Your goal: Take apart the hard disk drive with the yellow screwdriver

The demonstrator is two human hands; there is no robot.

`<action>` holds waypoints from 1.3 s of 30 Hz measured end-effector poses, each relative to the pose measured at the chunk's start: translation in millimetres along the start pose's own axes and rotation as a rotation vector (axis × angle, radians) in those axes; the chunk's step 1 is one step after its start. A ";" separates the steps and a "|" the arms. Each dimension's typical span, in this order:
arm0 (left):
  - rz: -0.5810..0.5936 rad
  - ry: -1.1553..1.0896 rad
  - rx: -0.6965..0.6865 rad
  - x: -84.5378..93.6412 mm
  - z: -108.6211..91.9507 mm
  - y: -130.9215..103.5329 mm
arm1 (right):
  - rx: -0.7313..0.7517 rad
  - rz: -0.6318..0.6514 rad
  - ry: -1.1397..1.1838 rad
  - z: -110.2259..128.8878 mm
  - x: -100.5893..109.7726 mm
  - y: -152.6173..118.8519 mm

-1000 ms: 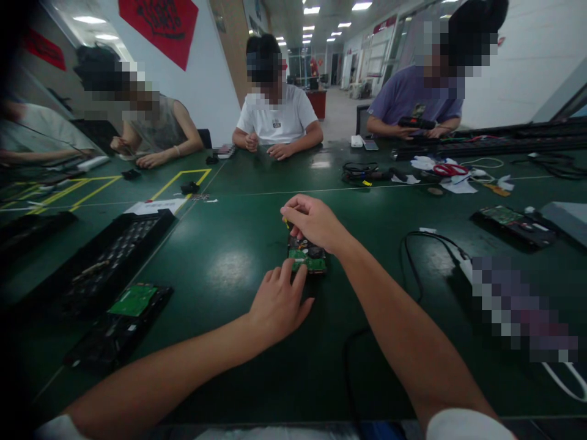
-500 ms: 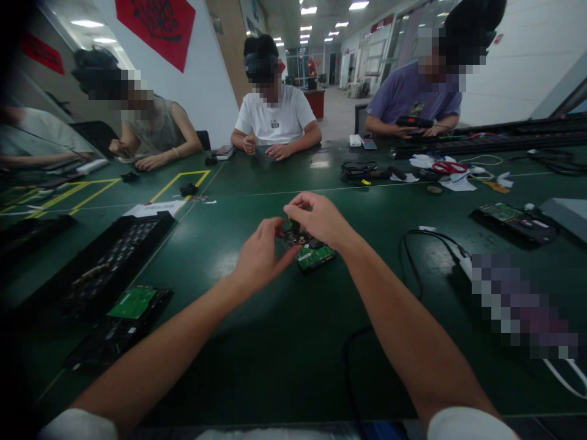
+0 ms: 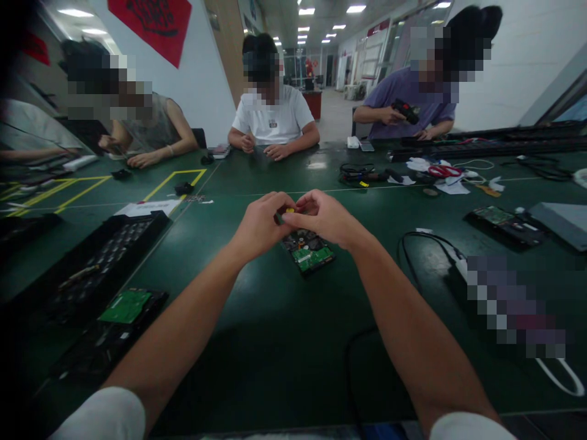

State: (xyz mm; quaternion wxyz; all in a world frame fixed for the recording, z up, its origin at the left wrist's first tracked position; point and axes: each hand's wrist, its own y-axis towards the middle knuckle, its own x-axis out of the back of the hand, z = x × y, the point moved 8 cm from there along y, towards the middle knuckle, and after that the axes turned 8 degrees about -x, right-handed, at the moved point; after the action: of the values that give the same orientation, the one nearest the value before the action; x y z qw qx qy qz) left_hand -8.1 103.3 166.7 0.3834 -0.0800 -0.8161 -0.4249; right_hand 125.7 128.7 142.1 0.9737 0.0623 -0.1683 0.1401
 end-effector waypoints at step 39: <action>-0.068 -1.063 0.460 -39.3 30.6 -13.3 | -0.313 -0.105 -0.284 -144.4 19.0 -47.2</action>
State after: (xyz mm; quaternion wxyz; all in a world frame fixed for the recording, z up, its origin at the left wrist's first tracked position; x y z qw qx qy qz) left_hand -4.0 125.7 120.5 -0.0853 -0.1707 -0.9701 -0.1502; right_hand 201.6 112.8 10.1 0.9439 -0.0620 -0.3202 0.0510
